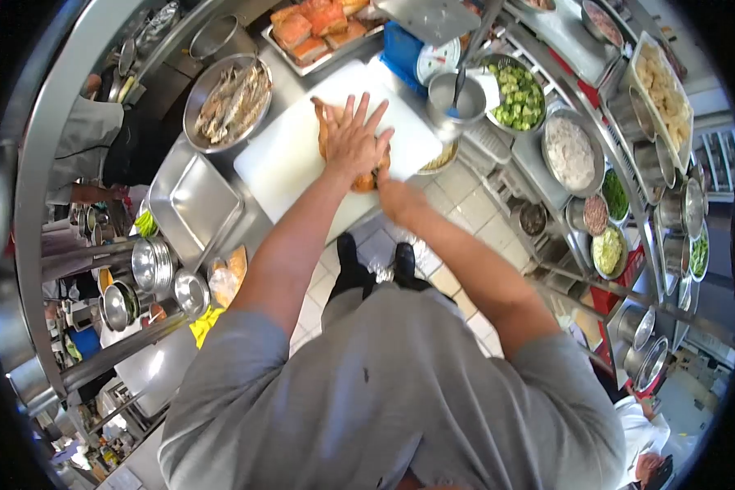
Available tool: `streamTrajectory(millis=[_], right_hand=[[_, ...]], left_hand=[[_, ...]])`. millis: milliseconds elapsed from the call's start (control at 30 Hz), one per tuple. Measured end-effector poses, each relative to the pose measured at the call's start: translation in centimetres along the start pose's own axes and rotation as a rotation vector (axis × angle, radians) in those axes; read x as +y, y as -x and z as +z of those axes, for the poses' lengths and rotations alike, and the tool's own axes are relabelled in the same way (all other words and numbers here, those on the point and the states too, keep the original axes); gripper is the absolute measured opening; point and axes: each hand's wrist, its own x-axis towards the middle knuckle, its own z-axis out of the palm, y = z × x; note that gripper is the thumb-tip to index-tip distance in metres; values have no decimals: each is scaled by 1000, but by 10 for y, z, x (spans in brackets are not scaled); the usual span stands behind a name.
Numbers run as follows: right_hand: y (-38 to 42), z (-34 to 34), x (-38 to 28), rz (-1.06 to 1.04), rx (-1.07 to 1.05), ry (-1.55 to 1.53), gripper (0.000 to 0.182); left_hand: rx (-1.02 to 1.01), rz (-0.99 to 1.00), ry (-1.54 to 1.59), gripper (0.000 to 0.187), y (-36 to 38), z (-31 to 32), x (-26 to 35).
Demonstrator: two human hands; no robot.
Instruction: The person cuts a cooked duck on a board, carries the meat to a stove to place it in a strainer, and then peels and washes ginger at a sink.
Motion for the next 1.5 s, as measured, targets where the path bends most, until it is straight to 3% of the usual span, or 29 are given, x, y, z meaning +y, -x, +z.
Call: streamTrajectory(millis=[100, 200, 267, 333, 367, 400, 467, 500, 567, 600, 667, 700, 733, 800, 867, 933, 1000, 1067, 1133, 1500], right_hand=[[24, -16, 12, -2, -72, -114, 40], [61, -6, 38, 63, -197, 82, 44], [70, -11, 32, 62, -157, 51, 41], [74, -11, 53, -7, -111, -15, 42], [80, -9, 66, -70, -78, -72, 43], [88, -10, 79, -84, -88, -66, 43], [101, -22, 95, -291, -2, -377, 41], [111, -37, 84, -305, -16, -371, 41], [126, -74, 53, -273, -90, -949, 48], [123, -70, 44, -282, -100, -942, 48], [113, -53, 30, -240, 89, -1070, 50], [104, -44, 30, -374, 374, -588, 41], [95, -33, 30, -384, 371, -578, 41], [77, -20, 29, -296, 309, -600, 34], [63, -19, 26, -340, 378, -543, 27], [48, -20, 27, -400, 427, -504, 26], [43, -21, 26, -380, 407, -458, 26], [37, -14, 28, -351, 386, -422, 26], [32, -2, 27, -320, 354, -371, 28], [14, 2, 2, -440, 412, -334, 28]], left_hand=[[97, 7, 48, 62, 3, 3, -3], [149, 46, 179, 62, -5, 1, -4], [236, 64, -22, 61, 11, -17, -10], [257, -449, 303, 62, 23, -20, -26], [388, -549, 298, 52, 33, -7, -36], [390, -565, 291, 52, 39, -4, -46], [70, -814, 1220, 40, 44, -5, -66], [110, -735, 1264, 29, 48, -9, -67], [120, -720, 1244, 28, 59, -7, -79], [94, -684, 1227, 27, 64, -2, -83], [125, -684, 1340, 26, 70, 8, -90], [116, -737, 1226, 26, 72, 12, -94], [105, -789, 1112, 25, 74, 16, -97], [190, -712, 1156, 30, 73, 19, -91], [408, -711, 1137, 32, 65, 4, -71], [344, -727, 1042, 34, 58, -5, -68], [96, -717, 879, 40, 54, -13, -71], [74, -725, 884, 40, 65, -3, -79], [172, -701, 1195, 36, 76, 1, -80], [276, -703, 1382, 40, 73, 24, -90]])
